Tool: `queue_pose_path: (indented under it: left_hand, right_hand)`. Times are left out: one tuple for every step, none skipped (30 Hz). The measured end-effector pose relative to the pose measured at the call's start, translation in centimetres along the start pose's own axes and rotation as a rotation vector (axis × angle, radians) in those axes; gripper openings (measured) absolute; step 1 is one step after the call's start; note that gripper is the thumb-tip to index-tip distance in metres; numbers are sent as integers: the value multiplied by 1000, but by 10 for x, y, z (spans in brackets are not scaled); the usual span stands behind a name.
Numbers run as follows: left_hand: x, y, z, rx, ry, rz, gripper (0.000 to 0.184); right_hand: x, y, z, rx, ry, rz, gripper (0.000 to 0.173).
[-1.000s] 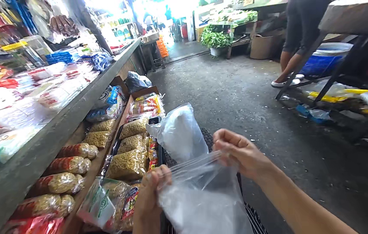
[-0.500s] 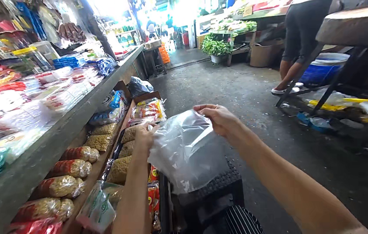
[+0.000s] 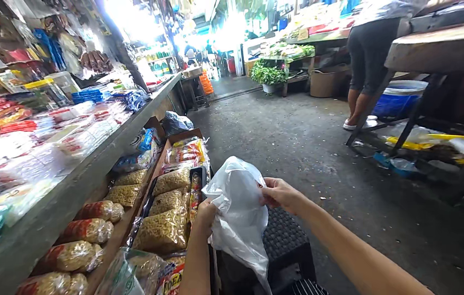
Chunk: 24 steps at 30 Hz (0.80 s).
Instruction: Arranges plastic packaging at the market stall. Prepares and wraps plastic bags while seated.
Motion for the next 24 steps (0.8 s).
queue_pose_path:
  left_hand:
    - [0, 0, -1, 4, -7, -26, 12]
    - [2, 0, -4, 7, -14, -50, 10]
    - [4, 1, -6, 15, -23, -77, 8]
    - [5, 2, -10, 26, -33, -111, 8]
    - [7, 2, -16, 38, -47, -158, 8]
    - [12, 3, -21, 51, -69, -219, 9]
    - [19, 5, -26, 68, -96, -290, 12]
    - [28, 6, -28, 86, -119, -349, 16]
    - [41, 8, -29, 109, -131, -368, 19]
    - [54, 10, -27, 126, -131, -324, 20]
    - [68, 11, -25, 133, -110, -226, 20]
    - [76, 12, -24, 142, -92, -101, 20]
    - [79, 13, -21, 144, -71, 11, 18]
    - [82, 13, -18, 147, -60, 97, 16]
    - [83, 11, -16, 150, -55, 144, 14]
    - [79, 8, -16, 153, -42, 140, 13]
    - [73, 5, -19, 157, -19, 101, 13]
    - [66, 3, -20, 166, 1, 55, 15]
    - [60, 1, -23, 170, 15, 8, 14]
    - [55, 1, -26, 169, 21, -31, 12]
    - [53, 3, -30, 162, 23, -61, 10]
    - [53, 5, -34, 152, 19, -74, 10]
    - [56, 6, -37, 136, 6, -74, 10]
    - [62, 8, -38, 126, -13, -65, 8]
  right_hand:
    - [-2, 0, 1, 2, -13, -50, 17]
    - [-4, -1, 1, 13, -23, -90, 17]
    - [-6, -1, 0, 25, -30, -117, 17]
    - [-7, -1, -1, 33, -33, -124, 17]
    - [-9, -1, -3, 31, -26, -106, 18]
    - [-12, -1, -4, 25, -9, -65, 19]
    - [-17, -1, -6, 19, 15, -9, 20]
    - [-25, -1, -8, 10, 42, 44, 21]
    - [-36, -2, -11, -1, 65, 80, 21]
    - [-47, -3, -13, -16, 88, 88, 18]
    - [-56, -4, -13, -22, 106, 57, 16]
    - [-59, -4, -13, -21, 104, 21, 13]
    - [-60, -3, -14, -14, 92, -1, 11]
    - [-60, -1, -13, 0, 86, -9, 10]
    - [-59, 0, -13, 17, 83, -3, 11]
    - [-55, 0, -14, 31, 76, 10, 12]
    - [-49, -1, -16, 47, 62, 20, 14]
    - [-43, -2, -17, 55, 42, 25, 15]
    - [-35, -2, -19, 53, 12, 23, 17]
    - [-29, -1, -21, 33, -22, 15, 17]
    - [-24, -1, -24, 3, -50, 0, 18]
    - [-23, -1, -27, -28, -59, -9, 19]
    - [-26, 0, -32, -52, -43, 4, 19]
    - [-32, 1, -35, -60, -4, 38, 21]
Point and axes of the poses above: each hand's wrist, its own z-axis away from the middle knuckle, its own y-axis out of the palm, x = y × z, the point moved 8 cm from there along -z, towards the middle knuckle, and after that the axes turned 1 degree about -z, right-handed, at the moved point
